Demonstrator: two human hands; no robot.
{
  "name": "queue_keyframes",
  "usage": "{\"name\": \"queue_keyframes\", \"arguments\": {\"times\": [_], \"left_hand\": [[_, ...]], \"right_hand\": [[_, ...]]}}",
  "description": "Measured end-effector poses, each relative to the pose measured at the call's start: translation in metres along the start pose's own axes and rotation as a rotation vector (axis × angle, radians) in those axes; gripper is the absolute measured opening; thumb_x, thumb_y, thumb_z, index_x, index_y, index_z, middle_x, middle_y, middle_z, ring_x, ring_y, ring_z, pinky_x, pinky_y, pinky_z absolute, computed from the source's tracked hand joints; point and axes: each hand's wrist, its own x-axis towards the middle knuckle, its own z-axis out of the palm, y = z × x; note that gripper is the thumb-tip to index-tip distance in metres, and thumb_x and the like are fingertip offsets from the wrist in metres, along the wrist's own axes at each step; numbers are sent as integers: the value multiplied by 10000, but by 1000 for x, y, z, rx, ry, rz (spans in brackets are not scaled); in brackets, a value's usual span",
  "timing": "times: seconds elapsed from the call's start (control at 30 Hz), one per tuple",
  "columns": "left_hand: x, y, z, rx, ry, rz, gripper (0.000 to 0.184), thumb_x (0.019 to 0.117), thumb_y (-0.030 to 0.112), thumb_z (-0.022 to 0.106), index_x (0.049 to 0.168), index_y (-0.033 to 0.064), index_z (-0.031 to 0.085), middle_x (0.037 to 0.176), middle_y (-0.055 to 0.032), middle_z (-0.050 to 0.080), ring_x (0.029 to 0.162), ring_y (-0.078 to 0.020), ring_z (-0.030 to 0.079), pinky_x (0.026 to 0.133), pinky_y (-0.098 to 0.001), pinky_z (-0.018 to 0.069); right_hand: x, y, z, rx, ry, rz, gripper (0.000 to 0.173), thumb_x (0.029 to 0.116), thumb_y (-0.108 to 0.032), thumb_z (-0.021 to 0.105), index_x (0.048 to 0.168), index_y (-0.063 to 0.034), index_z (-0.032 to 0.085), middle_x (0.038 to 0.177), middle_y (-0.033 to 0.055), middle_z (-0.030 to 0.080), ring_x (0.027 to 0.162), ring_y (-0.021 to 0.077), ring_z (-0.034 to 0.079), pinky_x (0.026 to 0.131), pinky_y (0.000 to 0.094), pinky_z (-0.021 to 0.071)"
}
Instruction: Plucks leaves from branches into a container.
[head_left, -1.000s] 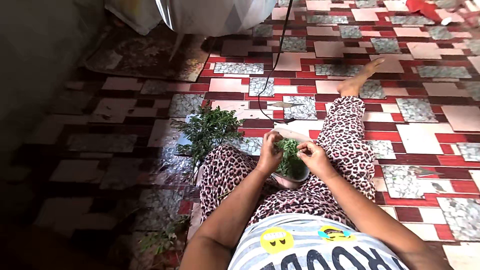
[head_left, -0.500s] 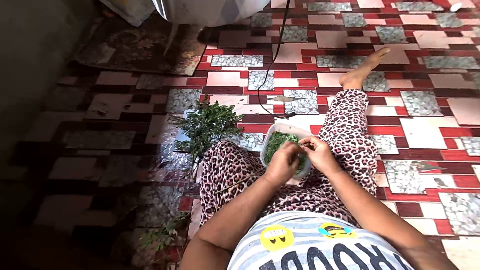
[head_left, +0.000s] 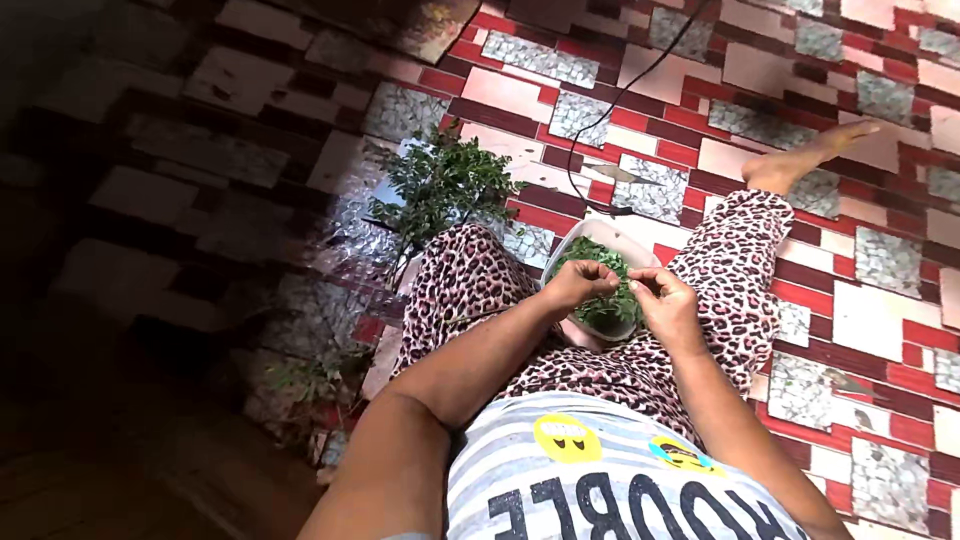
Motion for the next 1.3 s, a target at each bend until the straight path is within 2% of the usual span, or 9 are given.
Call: {"name": "queue_keyframes", "arguments": {"times": [0.13, 0.27, 0.43, 0.63, 0.8, 0.9, 0.97, 1.17, 1.3], "left_hand": [[3, 2, 0, -104, 9, -45, 82, 973, 42, 658, 1022, -24, 661, 898, -49, 663, 814, -98, 637, 786, -293, 561], [-6, 7, 2, -68, 6, -55, 77, 998, 72, 625, 1033, 10, 657, 893, -30, 640, 788, -80, 600, 761, -272, 535], [5, 3, -2, -125, 12, -85, 52, 978, 22, 644, 1014, -17, 648, 882, -41, 650, 801, -99, 624, 774, -289, 553], [1, 0, -1, -19, -12, -68, 68, 1002, 82, 624, 994, 24, 660, 895, -33, 647, 787, -90, 610, 749, -284, 541], [-5, 8, 3, -15, 21, -116, 79, 1000, 54, 591, 938, 44, 641, 878, -17, 629, 761, -78, 586, 734, -267, 522], [-4, 8, 4, -46, 27, -147, 99, 1002, 38, 578, 919, 48, 632, 849, -11, 623, 734, -79, 581, 702, -256, 516], [-3, 8, 4, -55, 17, -163, 110, 1009, 35, 571, 916, 46, 629, 847, -13, 627, 731, -77, 582, 708, -251, 516], [-1, 6, 3, -104, 7, -172, 118, 1016, 46, 563, 920, 54, 633, 839, -14, 630, 731, -85, 585, 709, -255, 518], [-2, 8, 4, -90, 9, -181, 117, 1016, 48, 570, 916, 53, 628, 836, -13, 624, 732, -83, 583, 720, -255, 520]], "right_hand": [[1, -1, 2, -14, -1, 24, 110, 991, -82, 629, 1005, 3, 698, 939, 56, 690, 835, 40, 633, 793, 233, 539], [1, 1, 5, 113, -2, 195, 44, 963, -69, 671, 976, -28, 679, 902, 21, 665, 783, 50, 614, 742, 248, 534], [2, 1, 8, 343, -16, 363, 160, 949, -16, 663, 1109, -25, 664, 945, 30, 667, 835, 79, 630, 786, 279, 548], [2, 2, 13, 369, 27, 366, 82, 904, 21, 704, 959, -33, 675, 861, 22, 651, 762, 82, 616, 726, 272, 549], [2, 3, 17, 398, 73, 364, 97, 921, 33, 654, 873, -51, 651, 817, 12, 639, 758, 90, 608, 717, 279, 528], [3, -1, 13, 447, 71, 404, 116, 944, 33, 612, 882, -62, 638, 840, 17, 680, 795, 101, 657, 760, 291, 561], [3, -3, 12, 451, 45, 421, 92, 929, 38, 632, 918, -53, 639, 841, 18, 654, 776, 96, 627, 739, 285, 545], [3, -6, 9, 528, 38, 507, 117, 940, 24, 580, 1012, -61, 616, 862, 24, 635, 822, 117, 616, 763, 310, 529], [4, -4, 12, 553, 86, 498, 155, 923, 49, 619, 1035, -59, 605, 807, 13, 632, 767, 100, 615, 722, 289, 527]]}}
